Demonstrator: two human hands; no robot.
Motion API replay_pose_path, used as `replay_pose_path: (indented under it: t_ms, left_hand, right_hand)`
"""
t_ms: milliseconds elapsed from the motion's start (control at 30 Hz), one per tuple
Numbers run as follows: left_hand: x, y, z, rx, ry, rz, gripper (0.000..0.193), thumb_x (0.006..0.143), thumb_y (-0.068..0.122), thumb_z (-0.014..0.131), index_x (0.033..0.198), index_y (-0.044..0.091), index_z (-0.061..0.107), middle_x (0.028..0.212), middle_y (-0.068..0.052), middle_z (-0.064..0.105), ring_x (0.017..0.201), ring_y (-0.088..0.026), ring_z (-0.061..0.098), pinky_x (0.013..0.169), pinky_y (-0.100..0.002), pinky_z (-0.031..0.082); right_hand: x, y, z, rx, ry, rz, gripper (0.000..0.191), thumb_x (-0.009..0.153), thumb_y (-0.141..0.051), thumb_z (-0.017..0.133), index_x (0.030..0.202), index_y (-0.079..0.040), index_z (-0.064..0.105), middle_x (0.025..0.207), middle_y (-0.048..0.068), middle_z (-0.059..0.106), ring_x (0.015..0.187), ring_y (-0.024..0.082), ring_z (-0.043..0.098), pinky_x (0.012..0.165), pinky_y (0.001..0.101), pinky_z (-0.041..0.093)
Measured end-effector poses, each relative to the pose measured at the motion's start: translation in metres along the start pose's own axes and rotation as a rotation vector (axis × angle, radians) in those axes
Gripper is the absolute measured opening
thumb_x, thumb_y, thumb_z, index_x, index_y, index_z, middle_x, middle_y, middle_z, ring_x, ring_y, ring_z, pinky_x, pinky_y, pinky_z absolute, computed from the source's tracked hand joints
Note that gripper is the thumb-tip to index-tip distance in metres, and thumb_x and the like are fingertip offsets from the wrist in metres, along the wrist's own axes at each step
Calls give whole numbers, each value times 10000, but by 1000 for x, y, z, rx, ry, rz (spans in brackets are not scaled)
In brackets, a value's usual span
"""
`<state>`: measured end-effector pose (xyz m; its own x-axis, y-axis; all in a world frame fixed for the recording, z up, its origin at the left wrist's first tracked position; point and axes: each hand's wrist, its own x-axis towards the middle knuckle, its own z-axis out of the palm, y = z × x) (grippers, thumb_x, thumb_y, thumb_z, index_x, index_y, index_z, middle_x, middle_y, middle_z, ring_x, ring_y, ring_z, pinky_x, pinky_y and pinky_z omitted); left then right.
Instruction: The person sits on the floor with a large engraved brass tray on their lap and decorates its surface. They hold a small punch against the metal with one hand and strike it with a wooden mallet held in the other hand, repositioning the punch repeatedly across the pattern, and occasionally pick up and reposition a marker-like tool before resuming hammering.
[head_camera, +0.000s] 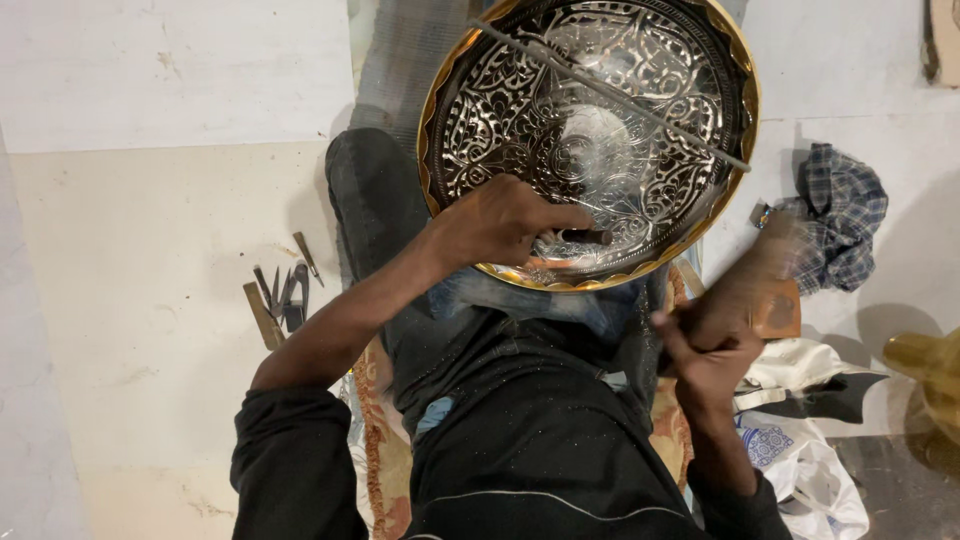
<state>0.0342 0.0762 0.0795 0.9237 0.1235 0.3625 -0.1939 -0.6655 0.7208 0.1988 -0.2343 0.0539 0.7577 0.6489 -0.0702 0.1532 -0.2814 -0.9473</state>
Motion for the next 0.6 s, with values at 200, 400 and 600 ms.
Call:
replay_pose_path:
  t_ms: [200,400,600]
  left_hand:
    - [1,-3,0,-6,4,-2,428,830,236,813,1236,182,689,713,-80,728,632,-248,726,575,-391,566]
    - [-1,-13,10,-4,24,-3,487,816,45,753,1271,210,690,749,-77,735,618,-213,717,553,-367,550]
    - [-2,-17,12,7,-23,-39,598,729,-66,708,1261,206,726,664,-92,692,481,-213,618,484,-387,479]
  right_hand:
    - [28,-19,1,-505,109,-149,139,788,82,750,856,9,654,773,73,610,733,196,588,726,350,470]
    - [27,-37,14,-622,34,-250,159,697,49,762,800,-10,656,700,89,600,700,222,520,851,408,426]
    - [30,-24,12,-248,-33,-335,61,788,-10,679,825,-36,638,807,117,635,711,190,586,678,349,429]
